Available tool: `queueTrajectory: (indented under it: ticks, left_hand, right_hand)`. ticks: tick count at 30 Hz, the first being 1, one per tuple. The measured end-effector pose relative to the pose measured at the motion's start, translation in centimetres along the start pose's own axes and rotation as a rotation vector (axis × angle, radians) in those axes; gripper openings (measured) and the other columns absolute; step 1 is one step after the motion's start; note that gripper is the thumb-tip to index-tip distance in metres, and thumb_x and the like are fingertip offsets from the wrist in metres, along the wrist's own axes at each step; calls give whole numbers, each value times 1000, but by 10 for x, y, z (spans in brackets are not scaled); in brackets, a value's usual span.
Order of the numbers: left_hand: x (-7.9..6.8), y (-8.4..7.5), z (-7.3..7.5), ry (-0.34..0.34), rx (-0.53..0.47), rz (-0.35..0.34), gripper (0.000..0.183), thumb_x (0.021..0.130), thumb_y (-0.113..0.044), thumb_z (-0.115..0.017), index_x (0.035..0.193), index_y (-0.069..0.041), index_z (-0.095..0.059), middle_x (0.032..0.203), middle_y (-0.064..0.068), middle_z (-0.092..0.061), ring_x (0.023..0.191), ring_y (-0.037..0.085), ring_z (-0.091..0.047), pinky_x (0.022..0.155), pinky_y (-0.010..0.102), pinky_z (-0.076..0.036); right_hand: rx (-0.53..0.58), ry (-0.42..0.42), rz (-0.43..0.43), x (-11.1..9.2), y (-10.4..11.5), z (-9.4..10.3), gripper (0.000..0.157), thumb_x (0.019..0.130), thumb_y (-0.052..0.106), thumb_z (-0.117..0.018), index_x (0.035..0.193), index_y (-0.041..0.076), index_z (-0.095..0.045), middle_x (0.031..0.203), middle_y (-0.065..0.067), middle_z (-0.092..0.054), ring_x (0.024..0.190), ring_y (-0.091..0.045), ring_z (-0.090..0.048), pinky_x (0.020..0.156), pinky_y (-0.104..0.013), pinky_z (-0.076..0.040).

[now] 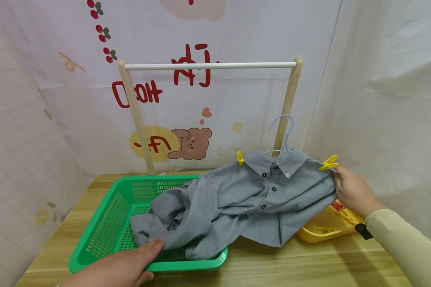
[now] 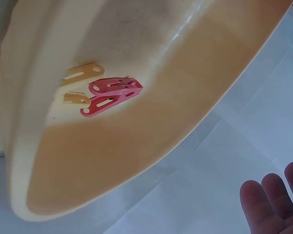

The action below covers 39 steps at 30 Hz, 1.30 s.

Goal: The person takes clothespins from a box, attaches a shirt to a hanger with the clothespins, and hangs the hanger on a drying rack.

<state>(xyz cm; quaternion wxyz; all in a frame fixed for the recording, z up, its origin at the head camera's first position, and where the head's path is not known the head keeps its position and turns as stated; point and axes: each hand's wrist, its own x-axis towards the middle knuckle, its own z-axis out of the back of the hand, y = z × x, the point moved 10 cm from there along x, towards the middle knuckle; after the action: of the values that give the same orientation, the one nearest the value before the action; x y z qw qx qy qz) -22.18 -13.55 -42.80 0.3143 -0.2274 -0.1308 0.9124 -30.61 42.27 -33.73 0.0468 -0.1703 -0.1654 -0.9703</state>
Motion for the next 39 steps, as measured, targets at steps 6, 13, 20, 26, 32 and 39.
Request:
queueTrajectory:
  ticks: [6, 13, 20, 26, 32, 39]
  left_hand:
    - [-7, 9, 0, 30, -45, 5, 73, 103, -39, -67, 161, -4, -39, 162, 12, -49, 140, 25, -59, 105, 34, -56]
    - [-18, 22, 2, 69, -108, -2, 75, 105, -39, -65, 162, -1, -35, 157, 14, -54, 133, 11, -61, 98, 27, -57]
    - [-26, 37, 6, 81, -78, 32, 72, 105, -37, -65, 160, 2, -39, 157, 18, -54, 138, 24, -60, 102, 30, -56]
    - [-32, 44, 8, 90, -58, 52, 69, 105, -38, -64, 158, 0, -43, 157, 17, -55, 138, 25, -60, 104, 32, -56]
    - [-34, 49, 8, 78, -11, -16, 66, 106, -39, -61, 157, 1, -46, 155, 21, -56, 137, 19, -60, 100, 28, -57]
    - [-38, 58, 8, 61, 1, -82, 64, 108, -35, -58, 155, 6, -45, 152, 26, -56, 136, 17, -61, 98, 26, -57]
  right_hand:
    - [-7, -2, -4, 0, -2, 3, 27, 113, 12, -35, 110, -3, -57, 88, -21, -62, 80, -34, -57, 69, -48, -44]
    - [-2, -11, -8, 1, -6, 5, 27, 113, 11, -35, 112, -3, -57, 91, -24, -63, 81, -37, -58, 70, -51, -46]
    - [-7, -37, -4, 1, -8, 8, 26, 112, 10, -35, 113, -3, -58, 96, -29, -64, 84, -40, -58, 73, -56, -47]
    - [-13, -35, -15, 2, -9, 9, 27, 113, 11, -34, 112, -3, -57, 93, -27, -63, 83, -39, -58, 71, -54, -46]
    - [-18, -37, -36, 3, -11, 13, 28, 112, 10, -32, 115, -6, -55, 91, -26, -63, 79, -38, -57, 67, -51, -44]
    - [-22, -36, -53, 4, -19, 14, 27, 112, 10, -32, 112, -5, -55, 88, -24, -61, 75, -35, -55, 64, -46, -44]
